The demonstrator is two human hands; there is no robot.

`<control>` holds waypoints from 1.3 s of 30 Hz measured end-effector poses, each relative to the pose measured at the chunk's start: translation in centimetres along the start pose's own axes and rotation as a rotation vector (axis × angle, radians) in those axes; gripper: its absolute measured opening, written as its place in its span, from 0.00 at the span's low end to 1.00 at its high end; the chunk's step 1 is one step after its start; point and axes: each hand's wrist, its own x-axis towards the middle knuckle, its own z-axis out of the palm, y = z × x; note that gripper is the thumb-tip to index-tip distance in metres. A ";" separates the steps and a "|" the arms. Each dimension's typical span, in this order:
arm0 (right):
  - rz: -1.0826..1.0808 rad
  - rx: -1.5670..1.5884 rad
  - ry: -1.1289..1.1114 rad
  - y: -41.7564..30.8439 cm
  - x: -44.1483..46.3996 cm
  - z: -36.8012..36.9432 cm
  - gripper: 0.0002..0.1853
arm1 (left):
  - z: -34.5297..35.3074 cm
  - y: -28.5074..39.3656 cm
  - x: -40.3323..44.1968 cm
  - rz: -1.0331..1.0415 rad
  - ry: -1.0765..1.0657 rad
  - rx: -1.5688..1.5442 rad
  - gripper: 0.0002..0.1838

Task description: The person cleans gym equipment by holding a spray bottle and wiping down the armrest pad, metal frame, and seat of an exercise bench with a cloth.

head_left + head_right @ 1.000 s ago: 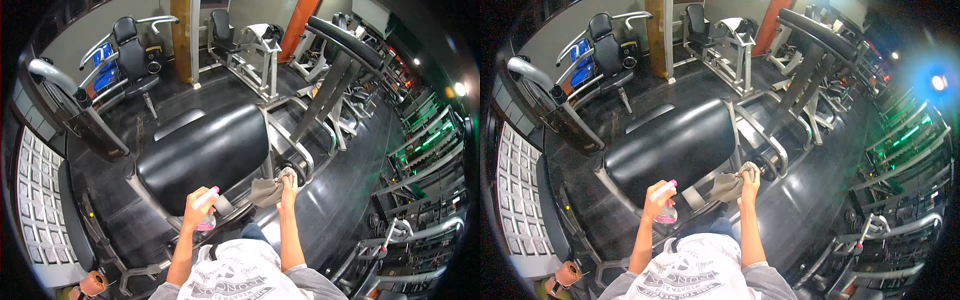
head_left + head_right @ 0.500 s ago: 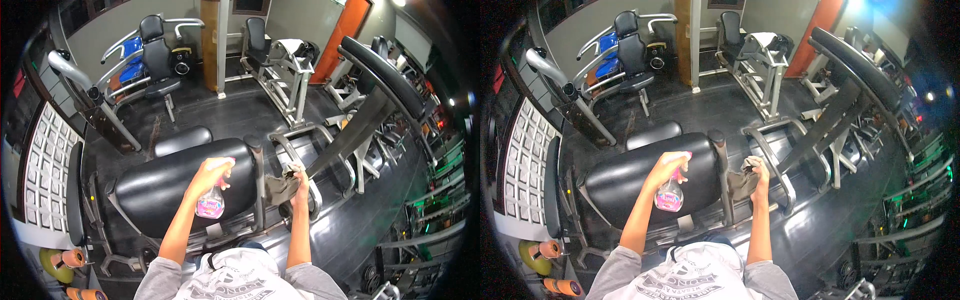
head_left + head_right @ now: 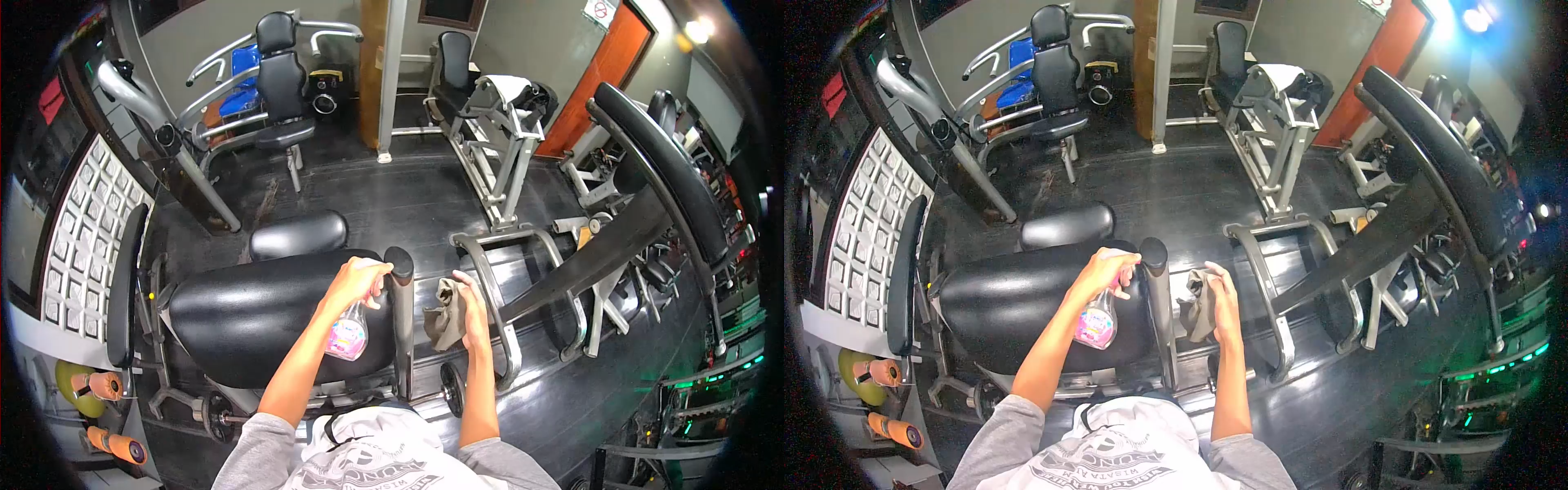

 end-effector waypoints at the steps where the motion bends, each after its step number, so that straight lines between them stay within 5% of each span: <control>1: 0.005 0.002 -0.005 0.0 0.4 0.2 0.18 | 0.1 0.1 -0.1 -0.011 0.002 0.002 0.18; 5: -0.052 -0.092 0.063 -0.9 1.5 1.8 0.22 | -0.5 -1.8 -0.3 0.060 -0.054 -0.115 0.16; 7: -0.297 -0.538 -0.048 -1.4 2.5 2.6 0.20 | -0.7 -2.5 -0.9 0.067 -0.061 -0.157 0.15; 11: -0.430 -0.734 -0.272 -2.0 5.0 5.2 0.12 | -1.3 -3.4 -1.5 0.113 -0.123 -0.233 0.15; 15: -0.434 -0.960 -0.433 -0.8 8.2 6.1 0.10 | -2.2 -3.3 -1.9 0.147 -0.176 -0.282 0.14; 28: -0.223 -1.205 -0.384 2.0 15.6 8.5 0.12 | -2.9 -3.3 -2.3 0.242 -0.322 -0.235 0.08; 39: -0.252 -1.335 -0.378 -1.5 9.7 9.5 0.13 | -2.6 -3.9 -2.1 0.272 -0.274 -0.241 0.11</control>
